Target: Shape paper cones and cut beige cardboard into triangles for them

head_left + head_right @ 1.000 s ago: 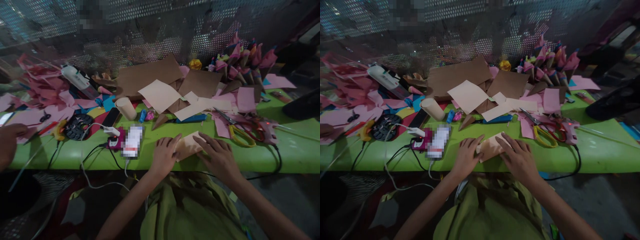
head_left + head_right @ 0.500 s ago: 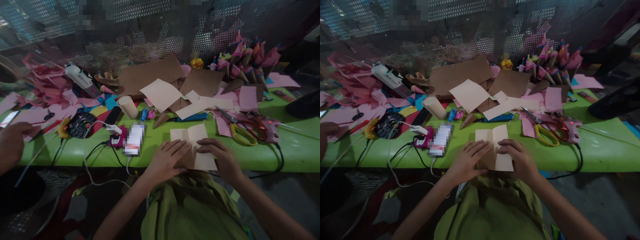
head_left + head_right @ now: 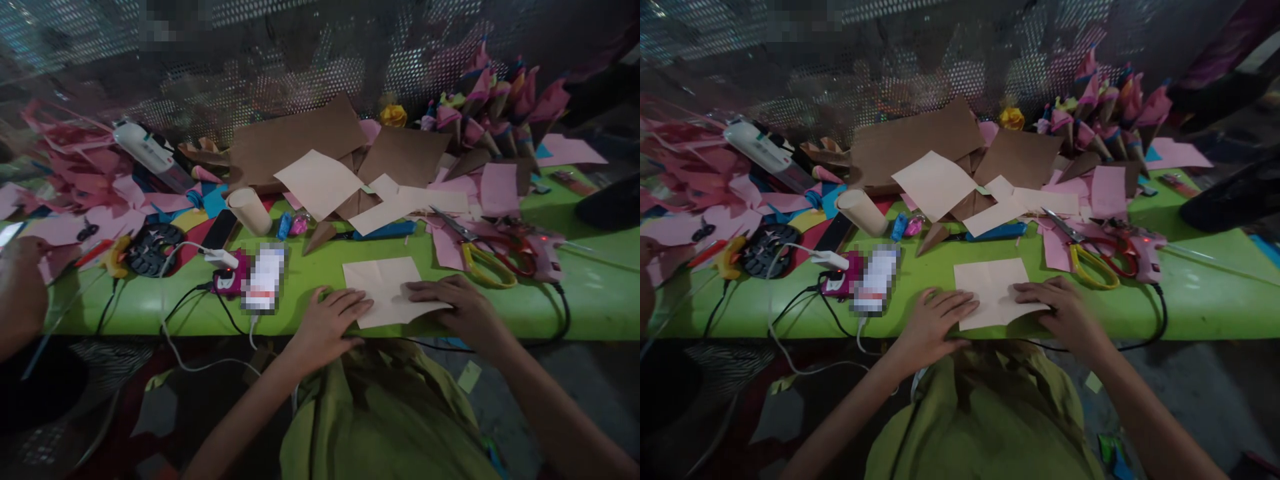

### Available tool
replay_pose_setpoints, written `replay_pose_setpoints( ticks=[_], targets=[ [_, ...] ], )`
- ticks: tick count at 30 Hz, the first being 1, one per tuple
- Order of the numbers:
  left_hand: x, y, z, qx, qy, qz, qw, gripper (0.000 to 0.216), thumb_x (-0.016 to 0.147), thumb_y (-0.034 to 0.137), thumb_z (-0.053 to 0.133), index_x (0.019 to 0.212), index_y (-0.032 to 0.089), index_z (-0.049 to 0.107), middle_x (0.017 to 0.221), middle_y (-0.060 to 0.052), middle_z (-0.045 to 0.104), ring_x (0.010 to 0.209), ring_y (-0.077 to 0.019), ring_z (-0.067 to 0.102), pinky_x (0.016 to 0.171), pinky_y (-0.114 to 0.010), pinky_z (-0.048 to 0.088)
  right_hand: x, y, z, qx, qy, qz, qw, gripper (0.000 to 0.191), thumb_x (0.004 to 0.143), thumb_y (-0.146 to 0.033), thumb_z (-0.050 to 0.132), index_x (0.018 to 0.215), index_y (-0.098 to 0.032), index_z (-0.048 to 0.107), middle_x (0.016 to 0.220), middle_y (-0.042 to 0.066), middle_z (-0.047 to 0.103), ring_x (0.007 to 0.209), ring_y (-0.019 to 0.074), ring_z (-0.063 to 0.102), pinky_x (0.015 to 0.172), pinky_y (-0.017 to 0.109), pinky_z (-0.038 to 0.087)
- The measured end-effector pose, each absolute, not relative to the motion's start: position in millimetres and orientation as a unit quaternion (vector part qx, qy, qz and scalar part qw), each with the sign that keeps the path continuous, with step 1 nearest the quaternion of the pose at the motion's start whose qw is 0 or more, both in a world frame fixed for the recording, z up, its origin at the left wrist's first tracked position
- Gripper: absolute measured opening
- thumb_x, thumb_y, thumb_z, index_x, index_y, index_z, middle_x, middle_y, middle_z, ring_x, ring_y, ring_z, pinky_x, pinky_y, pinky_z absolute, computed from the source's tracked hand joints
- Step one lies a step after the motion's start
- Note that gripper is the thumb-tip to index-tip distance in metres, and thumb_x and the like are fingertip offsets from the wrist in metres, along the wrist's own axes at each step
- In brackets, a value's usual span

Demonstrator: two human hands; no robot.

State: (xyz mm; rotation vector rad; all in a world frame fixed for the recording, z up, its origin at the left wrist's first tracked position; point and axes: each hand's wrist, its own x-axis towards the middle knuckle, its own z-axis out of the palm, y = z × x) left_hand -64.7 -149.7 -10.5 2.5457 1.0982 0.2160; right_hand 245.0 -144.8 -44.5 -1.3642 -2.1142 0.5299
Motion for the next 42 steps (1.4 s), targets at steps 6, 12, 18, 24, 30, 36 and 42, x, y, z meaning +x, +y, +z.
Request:
replay_pose_setpoints(
  ticks=[6,12,18,24,30,36,42],
  targets=[
    [-44.3,-141.5,-8.5,0.789,0.531,0.184,0.249,0.013,0.097,0.026,0.063,0.099,0.025,0.076,0.102,-0.002,0.08,0.098,-0.0198,0.072,0.091,-0.037,0.048,235.3,-134.9,-42.5,-0.557,-0.731,0.207,0.336,0.026,0.094,-0.044,0.059,0.089,-0.028,0.079,0.088,0.005,0.081,0.083,0.0265,0.072,0.069,0.04,0.058],
    [-25.5,-132.1,-12.7,0.711,0.638,0.226,0.19,0.014,0.089,0.023,0.072,0.079,0.022,0.062,0.078,-0.001,0.073,0.083,-0.0218,0.067,0.081,-0.038,0.046,222.0,-124.4,-43.1,-0.629,-0.698,0.138,0.315,0.045,0.093,-0.062,0.058,0.066,-0.027,0.058,0.06,0.002,0.061,0.06,0.0231,0.061,0.052,0.034,0.043],
    [-23.3,-129.2,-18.3,0.679,0.661,0.24,0.211,0.026,0.085,0.016,0.077,0.102,0.023,0.059,0.08,0.002,0.074,0.084,-0.0223,0.07,0.086,-0.041,0.047,215.7,-127.5,-46.5,-0.632,-0.689,0.127,0.332,0.041,0.096,-0.05,0.058,0.123,-0.019,0.063,0.065,-0.001,0.06,0.057,0.0216,0.058,0.056,0.034,0.044],
    [-20.3,-129.0,-12.9,0.677,0.671,0.207,0.219,0.029,0.084,0.014,0.078,0.103,0.023,0.059,0.077,0.003,0.074,0.086,-0.0228,0.07,0.085,-0.039,0.045,216.7,-130.2,-46.2,-0.59,-0.747,0.109,0.285,0.028,0.102,-0.038,0.051,0.111,-0.025,0.074,0.09,0.007,0.073,0.076,0.0241,0.067,0.07,0.037,0.051],
    [-20.2,-128.6,-10.4,0.696,0.666,0.188,0.191,0.018,0.087,0.014,0.075,0.093,0.023,0.062,0.082,0.002,0.076,0.087,-0.0225,0.069,0.08,-0.038,0.043,217.1,-129.9,-47.9,-0.592,-0.75,0.112,0.272,0.032,0.104,-0.038,0.05,0.112,-0.023,0.077,0.093,0.009,0.074,0.08,0.0254,0.069,0.072,0.038,0.052],
    [-20.2,-128.2,-11.3,0.709,0.658,0.187,0.173,0.014,0.087,0.014,0.074,0.088,0.023,0.064,0.083,0.002,0.077,0.085,-0.022,0.069,0.078,-0.038,0.041,216.6,-130.9,-48.0,-0.597,-0.746,0.095,0.278,0.032,0.103,-0.038,0.051,0.11,-0.024,0.079,0.09,0.008,0.074,0.077,0.0245,0.069,0.071,0.038,0.052],
    [-19.3,-129.1,-13.9,0.724,0.649,0.186,0.139,0.013,0.087,0.014,0.074,0.087,0.022,0.064,0.079,0.003,0.076,0.08,-0.0206,0.067,0.076,-0.037,0.04,214.8,-132.3,-47.4,-0.6,-0.745,0.092,0.278,0.034,0.105,-0.04,0.05,0.115,-0.024,0.078,0.089,0.008,0.073,0.076,0.0232,0.068,0.07,0.037,0.051]
  ],
)
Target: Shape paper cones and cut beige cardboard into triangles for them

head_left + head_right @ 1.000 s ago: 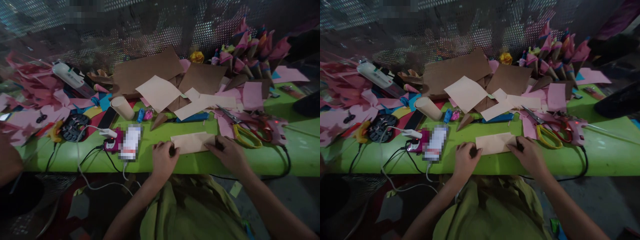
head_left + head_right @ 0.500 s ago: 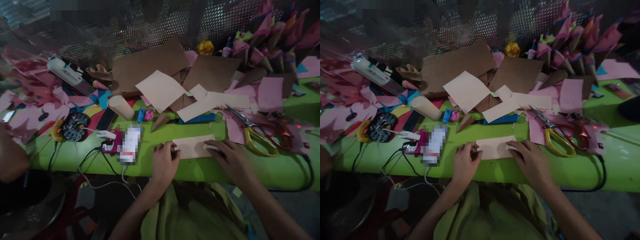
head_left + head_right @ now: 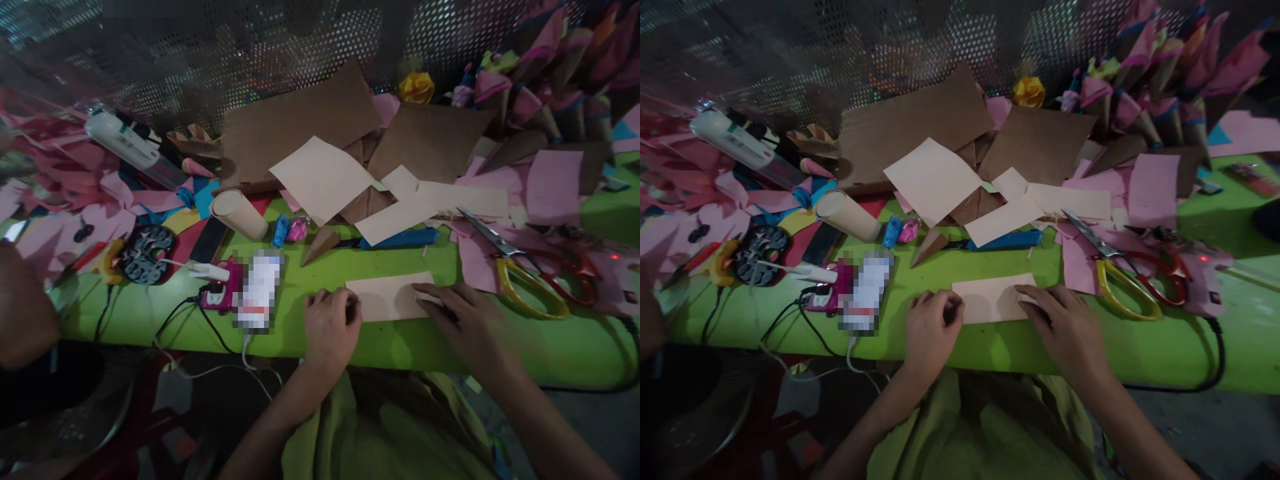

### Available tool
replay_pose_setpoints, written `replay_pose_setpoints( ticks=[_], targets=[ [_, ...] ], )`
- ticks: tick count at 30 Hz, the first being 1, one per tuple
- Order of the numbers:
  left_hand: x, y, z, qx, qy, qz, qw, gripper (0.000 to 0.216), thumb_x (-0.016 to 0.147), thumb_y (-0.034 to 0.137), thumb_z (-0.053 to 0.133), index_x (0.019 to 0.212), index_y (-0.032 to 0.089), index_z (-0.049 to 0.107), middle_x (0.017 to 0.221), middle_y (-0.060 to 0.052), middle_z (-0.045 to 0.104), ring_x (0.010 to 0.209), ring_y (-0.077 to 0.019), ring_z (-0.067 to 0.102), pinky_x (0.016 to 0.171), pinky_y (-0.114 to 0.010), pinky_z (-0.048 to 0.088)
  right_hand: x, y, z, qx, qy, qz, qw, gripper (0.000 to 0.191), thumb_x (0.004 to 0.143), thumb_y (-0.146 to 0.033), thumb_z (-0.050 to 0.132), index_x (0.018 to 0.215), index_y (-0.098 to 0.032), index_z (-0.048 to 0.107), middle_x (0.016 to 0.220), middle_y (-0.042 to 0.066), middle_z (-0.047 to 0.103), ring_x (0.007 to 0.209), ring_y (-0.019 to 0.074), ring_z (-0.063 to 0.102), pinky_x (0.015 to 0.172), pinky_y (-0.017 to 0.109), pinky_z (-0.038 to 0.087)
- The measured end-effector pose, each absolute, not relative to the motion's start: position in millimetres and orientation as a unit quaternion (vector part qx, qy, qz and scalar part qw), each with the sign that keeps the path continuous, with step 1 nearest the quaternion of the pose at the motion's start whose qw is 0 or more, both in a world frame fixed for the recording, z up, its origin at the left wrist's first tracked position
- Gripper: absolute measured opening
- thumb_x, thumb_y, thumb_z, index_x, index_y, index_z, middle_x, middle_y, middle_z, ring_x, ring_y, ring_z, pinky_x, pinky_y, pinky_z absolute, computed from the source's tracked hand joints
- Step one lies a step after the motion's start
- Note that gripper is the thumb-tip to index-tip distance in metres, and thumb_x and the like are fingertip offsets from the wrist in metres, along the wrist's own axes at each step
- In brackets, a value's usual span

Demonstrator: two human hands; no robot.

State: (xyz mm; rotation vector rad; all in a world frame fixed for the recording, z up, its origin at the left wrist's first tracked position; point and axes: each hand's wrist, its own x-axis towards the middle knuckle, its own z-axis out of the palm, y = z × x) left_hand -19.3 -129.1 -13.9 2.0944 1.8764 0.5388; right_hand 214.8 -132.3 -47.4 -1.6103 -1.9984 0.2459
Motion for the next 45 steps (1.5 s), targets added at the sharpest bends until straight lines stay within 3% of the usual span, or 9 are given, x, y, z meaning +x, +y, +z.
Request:
replay_pose_setpoints(
  ticks=[9,13,16,20,27,30,34,39,45],
  targets=[
    [-19.9,-130.8,-10.0,0.786,0.606,0.115,0.046,0.01,0.09,0.017,0.071,0.095,0.025,0.07,0.083,-0.001,0.071,0.086,-0.0223,0.062,0.075,-0.038,0.044,209.7,-134.0,-40.9,-0.621,-0.745,0.05,0.238,0.036,0.104,-0.042,0.049,0.117,-0.024,0.077,0.086,0.009,0.067,0.077,0.0257,0.064,0.069,0.038,0.049],
    [-21.5,-127.1,-12.7,0.85,0.517,0.101,-0.006,0.031,0.096,0.015,0.063,0.123,0.029,0.069,0.116,-0.006,0.073,0.107,-0.0229,0.063,0.087,-0.037,0.05,207.7,-134.0,-39.0,-0.626,-0.746,0.031,0.225,0.035,0.103,-0.04,0.049,0.117,-0.025,0.077,0.091,0.01,0.065,0.081,0.0249,0.064,0.067,0.036,0.048],
    [-22.9,-120.6,-14.6,0.912,0.403,0.071,0.021,0.037,0.102,0.017,0.053,0.135,0.031,0.064,0.145,-0.004,0.063,0.128,-0.02,0.057,0.101,-0.034,0.049,207.9,-133.6,-39.4,-0.625,-0.749,0.021,0.221,0.034,0.102,-0.039,0.049,0.118,-0.025,0.076,0.097,0.011,0.064,0.083,0.0255,0.064,0.068,0.036,0.048],
    [-25.1,-118.0,-10.4,0.923,0.373,0.038,0.081,0.045,0.103,0.014,0.045,0.145,0.027,0.057,0.155,-0.002,0.056,0.14,-0.016,0.05,0.113,-0.031,0.044,207.0,-134.1,-40.1,-0.626,-0.748,0.026,0.218,0.034,0.102,-0.038,0.05,0.119,-0.024,0.076,0.099,0.011,0.062,0.085,0.0257,0.063,0.07,0.036,0.049],
    [-26.4,-132.5,-7.0,0.918,0.378,0.026,0.118,0.065,0.099,0.054,0.056,0.158,0.033,0.04,0.169,-0.01,0.035,0.155,-0.0293,0.034,0.121,-0.046,0.036,208.4,-131.6,-42.0,-0.634,-0.738,0.042,0.228,0.033,0.101,-0.037,0.05,0.116,-0.025,0.077,0.1,0.011,0.062,0.086,0.0254,0.062,0.073,0.038,0.051],
    [-26.6,-133.9,-10.1,0.917,0.38,0.029,0.116,0.066,0.099,0.06,0.052,0.158,0.033,0.041,0.17,-0.011,0.033,0.157,-0.0296,0.03,0.122,-0.048,0.035,211.9,-132.7,-39.4,-0.623,-0.735,0.032,0.264,0.034,0.101,-0.039,0.051,0.117,-0.024,0.077,0.102,0.012,0.064,0.09,0.0258,0.064,0.08,0.04,0.053],
    [-26.8,-132.9,-11.5,0.92,0.376,0.03,0.106,0.067,0.099,0.061,0.052,0.157,0.03,0.042,0.17,-0.011,0.035,0.157,-0.0292,0.032,0.122,-0.047,0.035,203.0,-151.5,-35.1,-0.554,-0.781,-0.005,0.287,0.038,0.102,-0.03,0.052,0.137,-0.027,0.065,0.123,0.012,0.071,0.11,0.0281,0.066,0.095,0.045,0.05],
    [-25.7,-133.2,-12.5,0.922,0.376,0.023,0.091,0.064,0.097,0.058,0.057,0.148,0.019,0.056,0.169,-0.014,0.035,0.156,-0.0296,0.032,0.124,-0.045,0.032,185.2,-181.3,-42.4,-0.473,-0.856,0.027,0.207,0.058,0.103,-0.034,0.051,0.159,-0.021,0.039,0.15,0.012,0.063,0.139,0.026,0.057,0.115,0.045,0.04],
    [-32.8,-136.2,-14.2,0.92,0.38,0.023,0.09,0.071,0.098,0.059,0.055,0.16,0.029,0.039,0.172,-0.01,0.031,0.157,-0.0292,0.03,0.125,-0.048,0.031,206.5,-187.9,-50.0,-0.521,-0.837,-0.02,0.166,0.06,0.105,-0.025,0.045,0.163,-0.027,0.032,0.153,0.009,0.06,0.136,0.0257,0.06,0.118,0.05,0.031]
  ],
)
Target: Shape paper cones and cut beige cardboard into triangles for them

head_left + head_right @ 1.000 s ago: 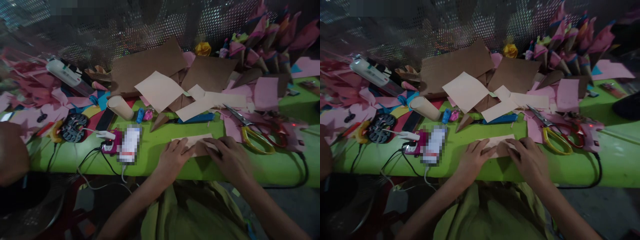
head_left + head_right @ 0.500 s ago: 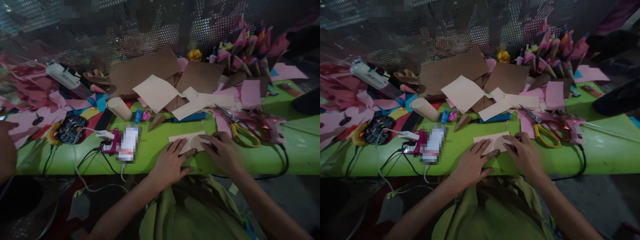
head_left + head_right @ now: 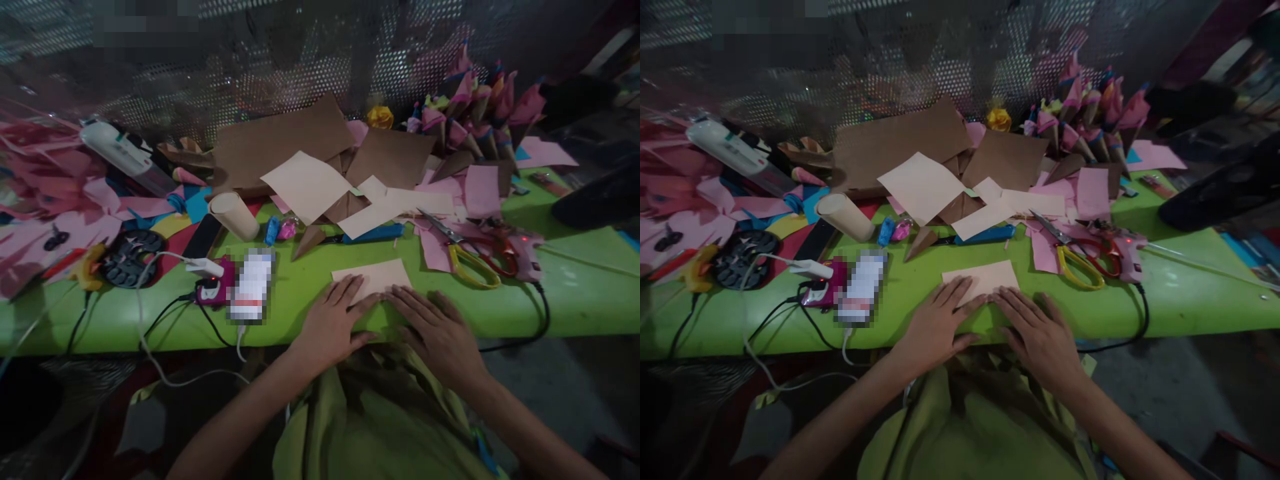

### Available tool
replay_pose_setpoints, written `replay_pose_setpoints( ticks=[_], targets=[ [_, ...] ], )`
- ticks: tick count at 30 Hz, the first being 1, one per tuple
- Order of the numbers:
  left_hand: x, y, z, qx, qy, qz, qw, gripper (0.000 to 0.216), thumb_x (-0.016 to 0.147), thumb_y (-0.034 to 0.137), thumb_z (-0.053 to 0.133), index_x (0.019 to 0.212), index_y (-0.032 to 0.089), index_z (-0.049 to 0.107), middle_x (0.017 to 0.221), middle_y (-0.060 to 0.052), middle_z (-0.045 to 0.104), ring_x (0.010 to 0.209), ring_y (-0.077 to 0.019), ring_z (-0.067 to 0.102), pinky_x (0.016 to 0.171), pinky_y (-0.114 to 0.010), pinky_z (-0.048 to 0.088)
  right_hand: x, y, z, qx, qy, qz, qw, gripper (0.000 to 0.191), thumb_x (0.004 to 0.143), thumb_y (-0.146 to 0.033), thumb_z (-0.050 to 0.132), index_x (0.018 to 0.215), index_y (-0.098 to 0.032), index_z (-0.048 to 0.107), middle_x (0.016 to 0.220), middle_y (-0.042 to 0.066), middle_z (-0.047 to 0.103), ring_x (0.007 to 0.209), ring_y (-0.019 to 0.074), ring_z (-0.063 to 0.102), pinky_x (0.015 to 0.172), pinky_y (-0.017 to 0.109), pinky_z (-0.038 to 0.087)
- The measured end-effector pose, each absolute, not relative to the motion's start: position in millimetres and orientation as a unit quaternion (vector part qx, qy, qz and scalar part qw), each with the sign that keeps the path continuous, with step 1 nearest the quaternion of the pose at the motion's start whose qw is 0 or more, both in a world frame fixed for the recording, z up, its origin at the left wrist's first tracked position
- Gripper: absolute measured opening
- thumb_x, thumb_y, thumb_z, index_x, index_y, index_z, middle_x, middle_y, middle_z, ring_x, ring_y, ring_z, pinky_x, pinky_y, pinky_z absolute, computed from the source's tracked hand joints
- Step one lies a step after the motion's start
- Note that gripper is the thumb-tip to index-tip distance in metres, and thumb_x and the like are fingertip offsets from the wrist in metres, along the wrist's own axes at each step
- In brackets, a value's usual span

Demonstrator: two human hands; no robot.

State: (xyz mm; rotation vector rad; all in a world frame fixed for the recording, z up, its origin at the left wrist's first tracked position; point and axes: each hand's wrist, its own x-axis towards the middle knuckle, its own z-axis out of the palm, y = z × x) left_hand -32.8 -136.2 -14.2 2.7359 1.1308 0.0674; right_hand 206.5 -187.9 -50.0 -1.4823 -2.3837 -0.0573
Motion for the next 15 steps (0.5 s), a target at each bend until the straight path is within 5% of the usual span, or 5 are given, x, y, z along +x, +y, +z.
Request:
replay_pose_setpoints(
  ticks=[15],
  targets=[
    [-69.6,-157.5,-17.5,0.903,0.424,0.018,0.069,0.067,0.099,0.05,0.057,0.16,0.028,0.038,0.166,-0.006,0.043,0.154,-0.027,0.037,0.127,-0.055,0.028,217.8,-191.0,-53.4,-0.541,-0.822,-0.039,0.173,0.066,0.102,-0.029,0.049,0.165,-0.032,0.028,0.151,0.01,0.062,0.13,0.0304,0.065,0.119,0.056,0.028]
  ],
)
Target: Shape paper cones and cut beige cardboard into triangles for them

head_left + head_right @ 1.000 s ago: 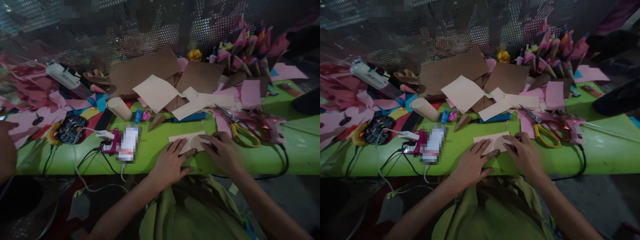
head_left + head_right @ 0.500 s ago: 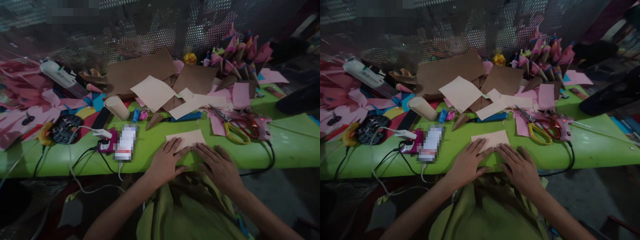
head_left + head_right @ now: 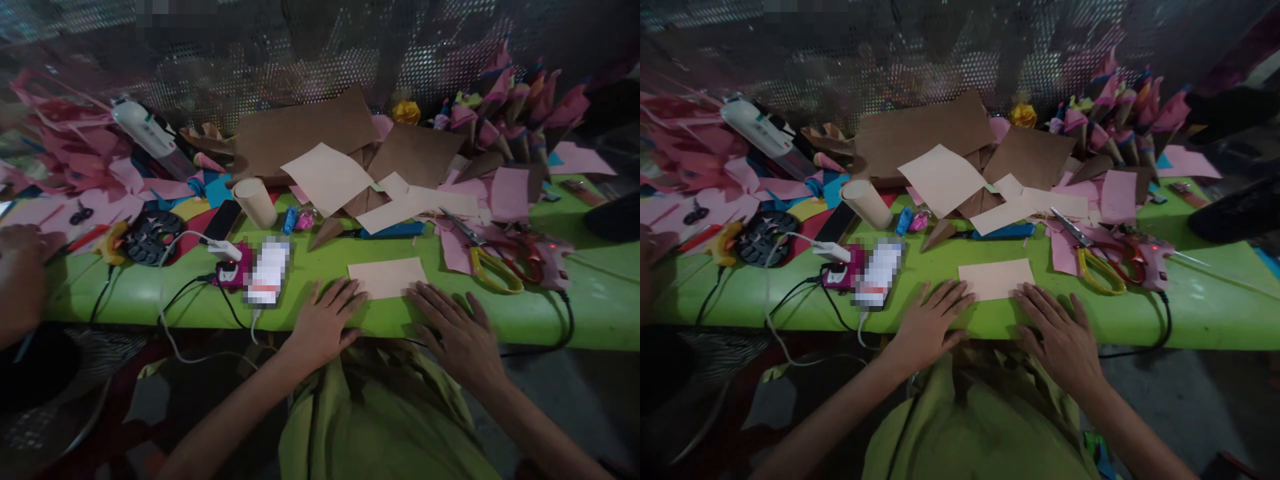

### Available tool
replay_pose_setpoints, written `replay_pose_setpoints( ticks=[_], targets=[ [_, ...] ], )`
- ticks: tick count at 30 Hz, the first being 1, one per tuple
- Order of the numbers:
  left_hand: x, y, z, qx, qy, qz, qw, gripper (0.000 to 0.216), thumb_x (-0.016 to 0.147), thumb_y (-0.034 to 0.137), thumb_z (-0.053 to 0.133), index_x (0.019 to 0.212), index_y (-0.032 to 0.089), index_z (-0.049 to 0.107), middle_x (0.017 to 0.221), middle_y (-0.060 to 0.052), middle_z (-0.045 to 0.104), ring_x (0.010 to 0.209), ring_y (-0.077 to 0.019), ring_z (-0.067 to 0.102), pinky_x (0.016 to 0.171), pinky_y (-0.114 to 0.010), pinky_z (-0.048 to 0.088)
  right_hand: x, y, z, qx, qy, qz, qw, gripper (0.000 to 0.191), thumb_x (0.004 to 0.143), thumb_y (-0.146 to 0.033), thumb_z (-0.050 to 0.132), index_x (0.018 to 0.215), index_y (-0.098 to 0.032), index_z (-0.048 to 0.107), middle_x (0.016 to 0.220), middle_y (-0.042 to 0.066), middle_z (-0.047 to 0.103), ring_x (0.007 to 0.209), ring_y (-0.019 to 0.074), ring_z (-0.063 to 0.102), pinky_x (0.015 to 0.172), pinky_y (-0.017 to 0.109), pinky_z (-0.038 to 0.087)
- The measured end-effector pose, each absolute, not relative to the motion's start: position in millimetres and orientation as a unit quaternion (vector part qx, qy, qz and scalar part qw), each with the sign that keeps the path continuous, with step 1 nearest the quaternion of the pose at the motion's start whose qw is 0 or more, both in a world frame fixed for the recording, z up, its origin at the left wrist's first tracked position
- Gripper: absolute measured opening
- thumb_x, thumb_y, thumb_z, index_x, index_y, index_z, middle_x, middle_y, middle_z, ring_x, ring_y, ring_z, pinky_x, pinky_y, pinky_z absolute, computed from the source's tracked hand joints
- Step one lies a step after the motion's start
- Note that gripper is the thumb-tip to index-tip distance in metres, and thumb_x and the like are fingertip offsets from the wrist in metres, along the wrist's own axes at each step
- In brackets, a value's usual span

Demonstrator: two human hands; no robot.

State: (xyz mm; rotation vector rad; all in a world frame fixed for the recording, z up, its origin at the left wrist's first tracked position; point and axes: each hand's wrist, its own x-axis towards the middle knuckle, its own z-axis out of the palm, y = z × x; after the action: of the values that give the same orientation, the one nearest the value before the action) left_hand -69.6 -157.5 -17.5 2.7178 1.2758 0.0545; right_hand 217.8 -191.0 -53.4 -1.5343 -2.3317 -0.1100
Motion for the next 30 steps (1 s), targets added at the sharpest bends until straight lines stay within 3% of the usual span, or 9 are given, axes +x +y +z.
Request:
replay_pose_setpoints(
  ticks=[4,10,12,15,16,20,25,30],
  targets=[
    [-78.7,-165.5,-23.7,0.888,0.454,0.039,0.069,0.061,0.101,0.045,0.054,0.159,0.026,0.041,0.163,-0.007,0.047,0.154,-0.0277,0.038,0.128,-0.057,0.024,216.9,-191.3,-49.9,-0.539,-0.826,-0.035,0.163,0.066,0.103,-0.029,0.049,0.165,-0.031,0.027,0.154,0.011,0.059,0.134,0.0304,0.062,0.117,0.054,0.032],
    [-53.8,-198.8,-27.5,0.882,0.46,0.058,0.08,0.072,0.103,0.056,0.044,0.161,0.015,0.034,0.167,-0.015,0.037,0.156,-0.032,0.033,0.126,-0.059,0.025,210.4,-191.3,-47.5,-0.556,-0.814,-0.033,0.164,0.062,0.104,-0.027,0.048,0.163,-0.03,0.032,0.152,0.012,0.06,0.135,0.0308,0.061,0.116,0.053,0.034],
    [-36.7,-208.5,-25.0,0.923,0.356,0.081,0.12,0.067,0.104,0.057,0.042,0.155,0.014,0.045,0.163,-0.014,0.045,0.154,-0.0289,0.039,0.125,-0.051,0.032,210.2,-190.9,-48.5,-0.559,-0.812,-0.03,0.168,0.062,0.103,-0.027,0.048,0.163,-0.03,0.033,0.152,0.011,0.06,0.135,0.0307,0.061,0.115,0.053,0.034],
    [-19.6,-213.6,-19.8,0.964,0.134,0.118,0.197,0.044,0.109,0.038,0.04,0.147,0.024,0.057,0.148,0.0,0.064,0.136,-0.0103,0.058,0.115,-0.025,0.042,211.1,-190.6,-50.1,-0.558,-0.812,-0.027,0.169,0.064,0.103,-0.027,0.049,0.164,-0.031,0.031,0.153,0.011,0.06,0.136,0.0304,0.059,0.115,0.052,0.034],
    [-18.0,-212.6,-18.6,0.964,0.119,0.125,0.203,0.04,0.109,0.036,0.041,0.142,0.025,0.061,0.146,0.002,0.066,0.133,-0.0096,0.06,0.114,-0.024,0.042,211.4,-190.6,-50.5,-0.557,-0.813,-0.027,0.169,0.065,0.102,-0.027,0.049,0.164,-0.031,0.03,0.154,0.011,0.059,0.136,0.0304,0.059,0.115,0.053,0.034],
    [-28.4,-202.5,-17.7,0.928,0.316,0.134,0.148,0.046,0.106,0.041,0.048,0.147,0.023,0.056,0.158,-0.009,0.054,0.149,-0.0228,0.046,0.124,-0.044,0.035,210.4,-190.7,-51.4,-0.556,-0.813,-0.03,0.171,0.067,0.101,-0.025,0.049,0.165,-0.031,0.028,0.154,0.011,0.059,0.136,0.0306,0.059,0.115,0.054,0.035],
    [-36.5,-188.3,-12.3,0.928,0.324,0.119,0.137,0.047,0.107,0.042,0.041,0.149,0.026,0.054,0.16,-0.004,0.052,0.151,-0.0192,0.042,0.126,-0.041,0.032,206.6,-189.2,-52.6,-0.555,-0.811,-0.033,0.182,0.066,0.099,-0.021,0.05,0.163,-0.028,0.034,0.15,0.012,0.063,0.136,0.03,0.059,0.115,0.052,0.037],
    [-23.7,-162.8,-11.7,0.906,0.409,0.08,0.078,0.071,0.103,0.055,0.045,0.161,0.015,0.035,0.166,-0.013,0.041,0.157,-0.0283,0.032,0.125,-0.049,0.032,204.3,-188.3,-53.2,-0.558,-0.811,-0.041,0.171,0.06,0.097,-0.022,0.053,0.156,-0.029,0.046,0.148,0.012,0.063,0.134,0.0316,0.06,0.113,0.054,0.039]
  ],
)
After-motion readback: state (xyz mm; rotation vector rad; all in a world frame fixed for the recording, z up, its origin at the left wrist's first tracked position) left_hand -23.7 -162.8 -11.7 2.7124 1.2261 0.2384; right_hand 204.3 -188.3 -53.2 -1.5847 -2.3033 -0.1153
